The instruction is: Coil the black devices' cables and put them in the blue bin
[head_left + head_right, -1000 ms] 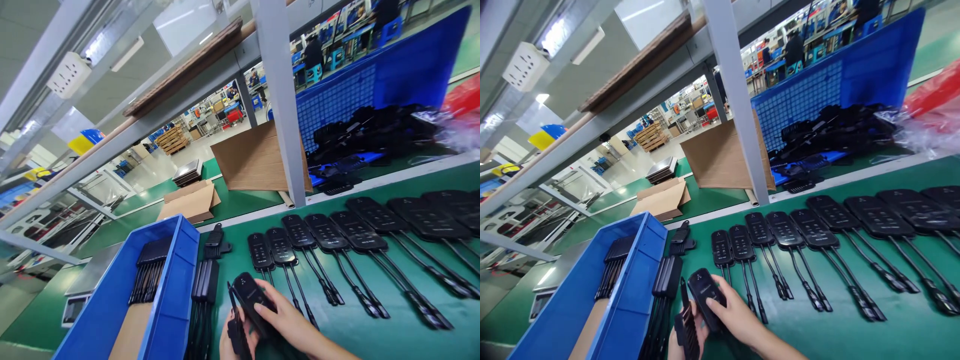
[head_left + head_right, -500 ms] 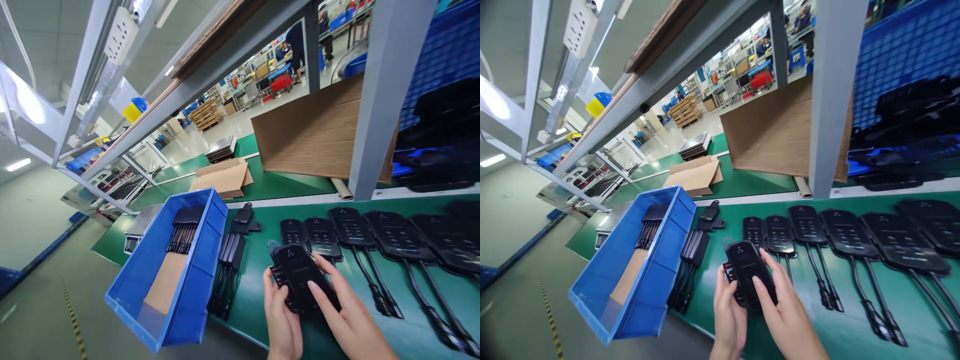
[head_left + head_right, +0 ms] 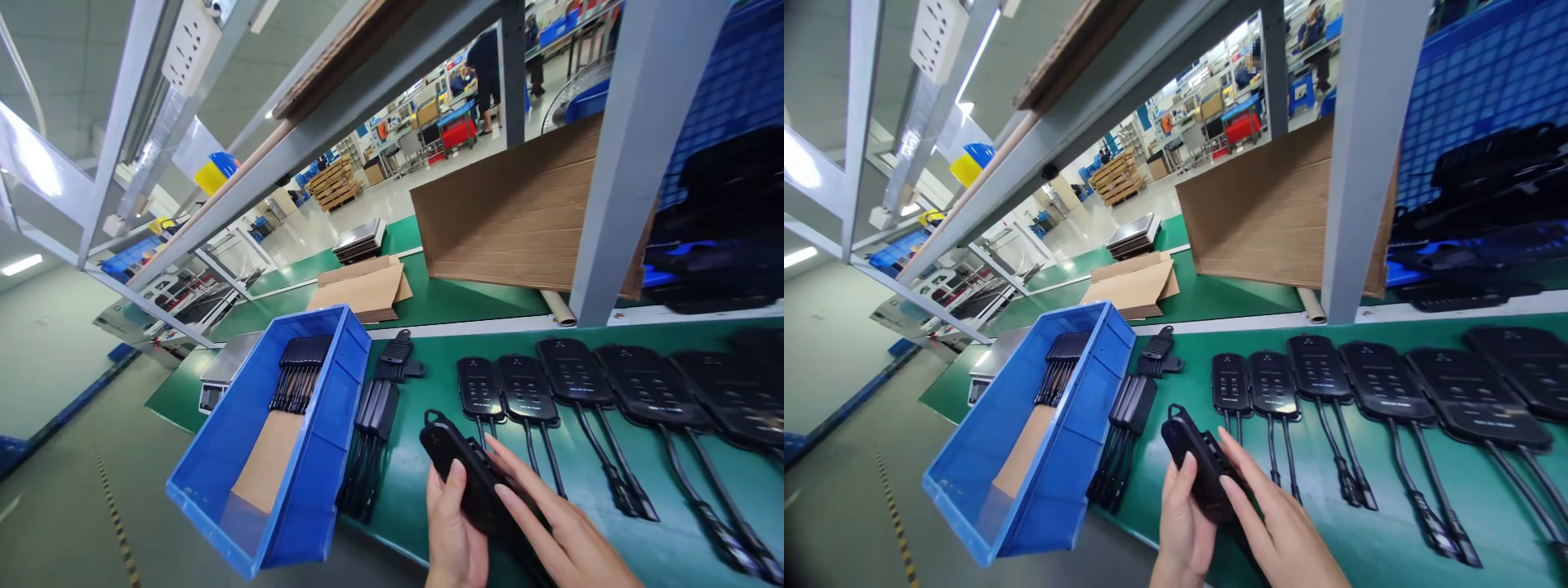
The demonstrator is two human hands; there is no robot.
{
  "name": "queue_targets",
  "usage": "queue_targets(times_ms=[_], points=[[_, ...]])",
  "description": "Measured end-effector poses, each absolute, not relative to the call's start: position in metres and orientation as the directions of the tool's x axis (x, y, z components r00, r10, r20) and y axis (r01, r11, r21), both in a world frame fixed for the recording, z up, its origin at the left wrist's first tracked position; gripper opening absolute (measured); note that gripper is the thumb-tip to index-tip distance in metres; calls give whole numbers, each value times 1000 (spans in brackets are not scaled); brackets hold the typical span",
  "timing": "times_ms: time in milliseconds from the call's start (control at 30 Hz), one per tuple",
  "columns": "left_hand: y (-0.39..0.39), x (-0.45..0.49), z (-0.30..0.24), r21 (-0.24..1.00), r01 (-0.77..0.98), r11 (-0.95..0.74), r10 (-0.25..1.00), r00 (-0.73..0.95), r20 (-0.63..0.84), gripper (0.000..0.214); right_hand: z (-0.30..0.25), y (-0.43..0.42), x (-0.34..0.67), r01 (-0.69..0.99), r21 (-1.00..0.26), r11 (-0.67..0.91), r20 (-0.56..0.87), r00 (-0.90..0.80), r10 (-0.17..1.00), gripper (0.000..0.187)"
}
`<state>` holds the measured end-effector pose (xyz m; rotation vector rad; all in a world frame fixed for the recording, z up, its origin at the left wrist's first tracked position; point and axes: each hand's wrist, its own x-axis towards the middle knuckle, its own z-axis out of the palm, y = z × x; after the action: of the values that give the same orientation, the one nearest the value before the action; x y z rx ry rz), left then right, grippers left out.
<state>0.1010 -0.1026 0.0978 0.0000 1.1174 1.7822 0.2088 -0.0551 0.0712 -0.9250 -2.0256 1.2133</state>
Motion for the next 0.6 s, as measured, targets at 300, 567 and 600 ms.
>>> queue_targets(times_ms=[300,567,600], points=[[-92,81,103,859,-509,-50,725,-610,-319,55,79,-46,191,149,-988,34,-58,-570,819,67],[-31,18,95,998,1,66,759,-650,-50,51,49,-44,180,181,-971,153,25,-564,825,49],[-19,9,93,995,53,88,750,-660,-32,50,47,-46,179,182,-964,192,49,-591,805,43]])
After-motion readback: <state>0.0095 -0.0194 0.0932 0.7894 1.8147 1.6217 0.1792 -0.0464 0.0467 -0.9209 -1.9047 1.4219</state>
